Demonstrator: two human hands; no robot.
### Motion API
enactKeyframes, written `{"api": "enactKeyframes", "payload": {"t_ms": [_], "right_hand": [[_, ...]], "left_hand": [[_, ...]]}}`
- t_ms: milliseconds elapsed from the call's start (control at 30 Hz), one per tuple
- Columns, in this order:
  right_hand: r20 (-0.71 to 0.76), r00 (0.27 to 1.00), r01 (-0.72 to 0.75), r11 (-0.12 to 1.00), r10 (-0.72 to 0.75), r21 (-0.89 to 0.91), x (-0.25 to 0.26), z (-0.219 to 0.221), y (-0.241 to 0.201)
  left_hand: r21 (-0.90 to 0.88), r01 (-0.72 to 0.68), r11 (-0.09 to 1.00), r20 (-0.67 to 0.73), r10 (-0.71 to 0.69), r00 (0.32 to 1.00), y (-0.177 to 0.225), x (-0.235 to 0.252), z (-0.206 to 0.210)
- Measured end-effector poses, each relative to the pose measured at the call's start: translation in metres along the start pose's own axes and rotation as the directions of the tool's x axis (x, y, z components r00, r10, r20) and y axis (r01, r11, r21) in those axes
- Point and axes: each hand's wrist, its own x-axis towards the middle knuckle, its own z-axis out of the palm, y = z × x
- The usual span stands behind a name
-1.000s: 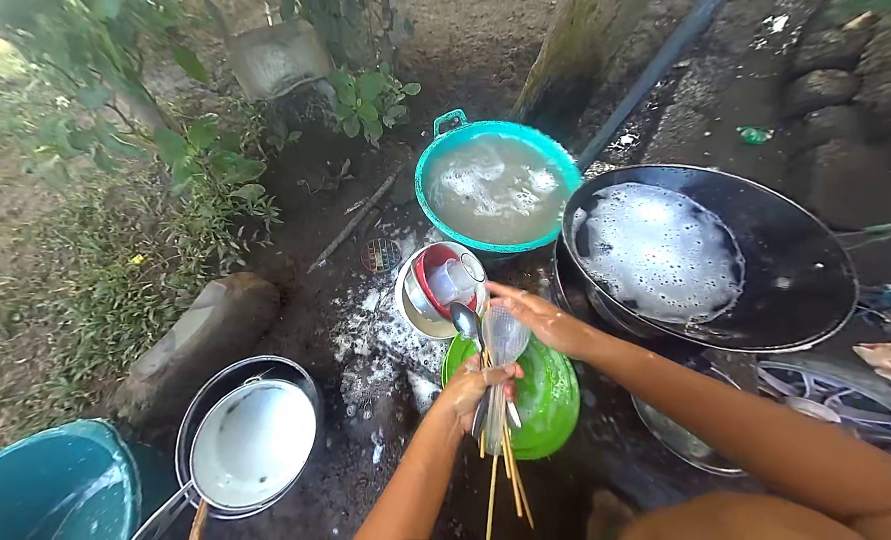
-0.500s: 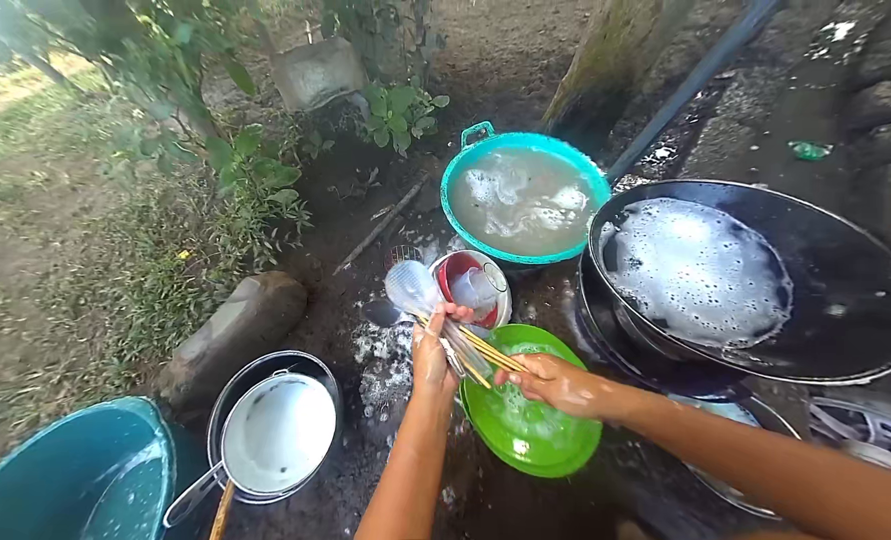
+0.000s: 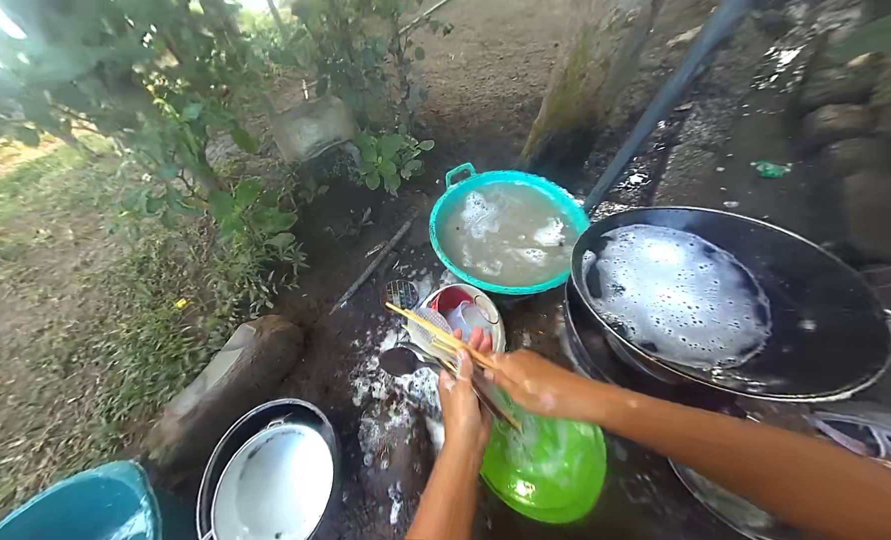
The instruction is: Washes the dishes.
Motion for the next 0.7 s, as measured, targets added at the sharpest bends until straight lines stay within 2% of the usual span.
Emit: {"api": "enactKeyframes", "payload": {"t_ms": [67, 133, 167, 233, 267, 333, 367, 400, 433, 467, 500, 567, 633, 667, 700], "right_hand": [[0.067, 0.997, -0.033, 0.988, 0.043, -0.148, 0.002, 0.007, -0.008], [0.087, 0.996, 0.015, 0.995, -0.006, -0.102, 0.000, 0.012, 0.001], [0.068, 0.995, 0.074, 0.997, -0.074, -0.006, 0.000, 0.015, 0.012], [0.003, 0.991, 0.128, 0.937, -0.137, 0.326, -0.002, 0.025, 0.037], [-0.034, 0.995, 0.101, 0.835, -0.098, 0.541, -0.003, 0.032, 0.046], [-0.058, 0.993, 0.001, 0.471, 0.107, 0.882, -0.004, 0.047, 0.053], [-0.045, 0.975, -0.016, 0.272, 0.216, 0.962, -0.001, 0.051, 0.051], [-0.020, 0.965, -0.011, 0.117, 0.262, 0.993, 0.002, 0.054, 0.047], [-0.010, 0.967, 0.002, 0.031, 0.253, 1.000, 0.004, 0.054, 0.039], [-0.024, 0.978, 0.019, 0.025, 0.208, 1.000, 0.004, 0.053, 0.028], [-0.043, 0.989, 0.029, 0.095, 0.143, 0.995, 0.002, 0.050, 0.016], [-0.097, 0.994, 0.074, 0.386, 0.040, 0.920, 0.007, 0.035, -0.001], [-0.284, 0.959, 0.194, 0.715, 0.007, 0.672, 0.040, -0.001, 0.000], [-0.372, 0.928, 0.193, 0.839, 0.013, 0.509, 0.068, -0.029, 0.006], [-0.458, 0.888, 0.132, 0.926, 0.048, 0.353, 0.103, -0.057, 0.019]], "left_hand": [[0.008, 0.018, 1.000, -0.076, -0.017, 0.997, -0.007, -0.005, 0.001], [-0.002, 0.006, 1.000, -0.148, -0.007, 0.989, -0.002, -0.001, -0.003], [-0.004, -0.026, 1.000, -0.157, 0.025, 0.987, 0.006, 0.003, -0.006], [-0.010, -0.139, 0.990, -0.182, 0.135, 0.974, 0.025, 0.012, -0.012], [-0.006, -0.203, 0.979, -0.197, 0.198, 0.960, 0.036, 0.016, -0.015], [-0.009, -0.292, 0.956, -0.222, 0.283, 0.933, 0.049, 0.019, -0.013], [-0.008, -0.312, 0.950, -0.222, 0.302, 0.927, 0.049, 0.017, -0.009], [0.006, -0.308, 0.951, -0.209, 0.302, 0.930, 0.044, 0.013, -0.005], [0.030, -0.283, 0.959, -0.186, 0.284, 0.941, 0.035, 0.008, -0.001], [0.039, -0.241, 0.970, -0.169, 0.244, 0.955, 0.025, 0.002, 0.003], [0.030, -0.197, 0.980, -0.148, 0.199, 0.969, 0.016, -0.002, 0.005], [-0.022, -0.147, 0.989, -0.137, 0.142, 0.980, 0.011, -0.002, 0.003], [-0.059, -0.156, 0.986, -0.157, 0.145, 0.977, 0.021, 0.004, -0.004], [-0.063, -0.168, 0.984, -0.180, 0.154, 0.972, 0.028, 0.006, -0.006], [-0.055, -0.172, 0.984, -0.208, 0.157, 0.966, 0.033, 0.007, -0.009]]}}
